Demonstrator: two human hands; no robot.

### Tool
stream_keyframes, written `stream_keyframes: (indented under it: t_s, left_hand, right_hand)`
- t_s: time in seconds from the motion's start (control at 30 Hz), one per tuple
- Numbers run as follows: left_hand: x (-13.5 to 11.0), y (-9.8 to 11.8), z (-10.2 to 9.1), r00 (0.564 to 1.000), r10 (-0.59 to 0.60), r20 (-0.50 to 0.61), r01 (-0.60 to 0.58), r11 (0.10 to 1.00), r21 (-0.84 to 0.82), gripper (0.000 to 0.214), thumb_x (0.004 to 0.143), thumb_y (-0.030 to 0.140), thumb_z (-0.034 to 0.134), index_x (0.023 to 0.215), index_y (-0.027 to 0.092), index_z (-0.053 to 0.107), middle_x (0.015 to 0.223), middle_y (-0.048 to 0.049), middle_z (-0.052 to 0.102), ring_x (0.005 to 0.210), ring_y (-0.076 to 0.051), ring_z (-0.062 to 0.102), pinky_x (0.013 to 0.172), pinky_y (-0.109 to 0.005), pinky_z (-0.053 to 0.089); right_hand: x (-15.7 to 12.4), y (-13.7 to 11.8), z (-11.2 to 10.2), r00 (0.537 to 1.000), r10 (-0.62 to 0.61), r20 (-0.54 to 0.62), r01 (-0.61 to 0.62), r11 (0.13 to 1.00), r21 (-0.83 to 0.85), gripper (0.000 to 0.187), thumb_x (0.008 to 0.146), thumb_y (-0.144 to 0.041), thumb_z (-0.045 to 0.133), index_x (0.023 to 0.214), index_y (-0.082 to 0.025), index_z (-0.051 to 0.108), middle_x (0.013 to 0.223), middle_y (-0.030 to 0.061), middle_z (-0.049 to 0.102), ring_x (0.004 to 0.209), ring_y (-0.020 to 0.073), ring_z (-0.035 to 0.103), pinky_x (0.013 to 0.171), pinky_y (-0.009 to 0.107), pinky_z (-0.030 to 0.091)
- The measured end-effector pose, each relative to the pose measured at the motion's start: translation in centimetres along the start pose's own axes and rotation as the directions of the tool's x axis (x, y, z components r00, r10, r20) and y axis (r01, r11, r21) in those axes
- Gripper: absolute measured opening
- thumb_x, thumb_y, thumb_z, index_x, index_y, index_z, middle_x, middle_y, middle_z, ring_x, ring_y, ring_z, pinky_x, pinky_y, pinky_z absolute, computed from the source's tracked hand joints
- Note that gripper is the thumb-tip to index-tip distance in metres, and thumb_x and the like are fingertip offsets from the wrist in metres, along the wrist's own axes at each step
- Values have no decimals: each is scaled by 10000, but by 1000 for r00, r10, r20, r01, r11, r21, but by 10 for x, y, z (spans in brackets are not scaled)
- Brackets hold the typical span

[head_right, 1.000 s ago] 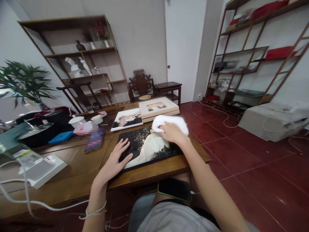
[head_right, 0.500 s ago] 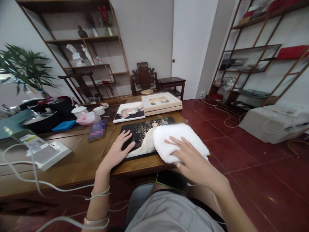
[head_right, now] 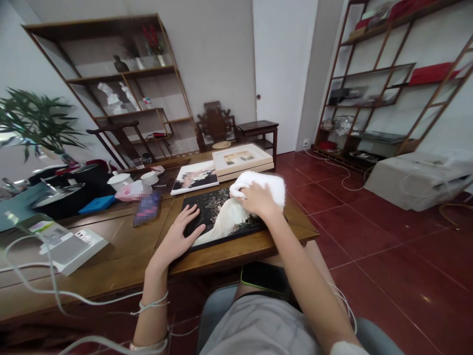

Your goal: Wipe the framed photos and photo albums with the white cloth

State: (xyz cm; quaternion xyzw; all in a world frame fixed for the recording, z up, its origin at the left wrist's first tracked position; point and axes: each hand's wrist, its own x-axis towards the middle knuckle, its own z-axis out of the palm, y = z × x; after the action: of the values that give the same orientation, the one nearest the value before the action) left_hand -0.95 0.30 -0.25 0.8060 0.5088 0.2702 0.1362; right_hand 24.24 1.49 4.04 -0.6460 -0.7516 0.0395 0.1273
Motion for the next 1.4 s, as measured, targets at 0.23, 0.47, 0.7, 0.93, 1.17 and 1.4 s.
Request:
stream_keyframes:
  t_s: [0.23, 0.47, 0.7, 0.93, 1.17, 1.4]
  left_hand:
    - [0, 0, 0, 1000, -8, 4, 8, 1000, -15, 518, 839, 452, 524, 1282, 182, 523, 1453, -112, 413, 1412, -258, 229, 1120, -492, 233]
    - [-1, 2, 0, 1000, -20, 8, 20, 1000, -20, 514, 845, 441, 519, 1289, 181, 515, 1456, -110, 408, 1416, -251, 218, 1121, -500, 226]
    - [-2, 1, 1, 1000, -2, -7, 1, 1000, -22, 500, 848, 445, 522, 1278, 191, 523, 1453, -107, 413, 1413, -253, 225, 1112, -510, 242]
    - [-2, 1, 0, 1000, -5, -6, 5, 1000, -22, 506, 842, 441, 532, 1278, 184, 523, 1453, -113, 412, 1414, -256, 224, 1114, -512, 236]
    - [-2, 2, -1, 1000, -10, -2, 10, 1000, -11, 510, 845, 428, 527, 1284, 168, 517, 1450, -120, 414, 1411, -260, 231, 1114, -508, 242]
    - [-1, 0, -1, 1000, 4, 21, -3, 1000, -22, 450, 887, 364, 460, 1305, 201, 497, 1471, -95, 388, 1417, -249, 213, 1116, -512, 229]
  right_hand:
    - [-1, -58, 19, 989, -143, -25, 143, 989, -26, 361, 872, -185, 441, 1195, -178, 601, 1450, 111, 406, 1366, 312, 246, 1072, 619, 134]
    - [-76, -30, 10, 894, -445, -47, 447, 883, 143, 309, 817, -122, 460, 1041, -200, 657, 1448, 56, 416, 1380, 207, 263, 1140, 489, 137]
    - [-109, 30, 5, 972, -214, -100, 226, 965, 133, 289, 894, -288, 412, 1027, -209, 656, 1407, 73, 470, 1353, 276, 319, 1110, 514, 245]
    - [-31, 35, -2, 998, -55, 31, 54, 998, 13, 392, 906, -239, 362, 1221, -170, 585, 1377, 144, 490, 1310, 325, 369, 1028, 570, 302]
    - [16, -40, 10, 998, -66, -13, 66, 997, -28, 361, 865, -135, 409, 1157, -149, 621, 1374, 188, 477, 1321, 377, 312, 967, 735, 201]
    - [-55, -60, 23, 935, -343, -92, 346, 938, 18, 349, 799, -76, 452, 1073, -157, 652, 1440, 128, 416, 1373, 299, 259, 1086, 617, 142]
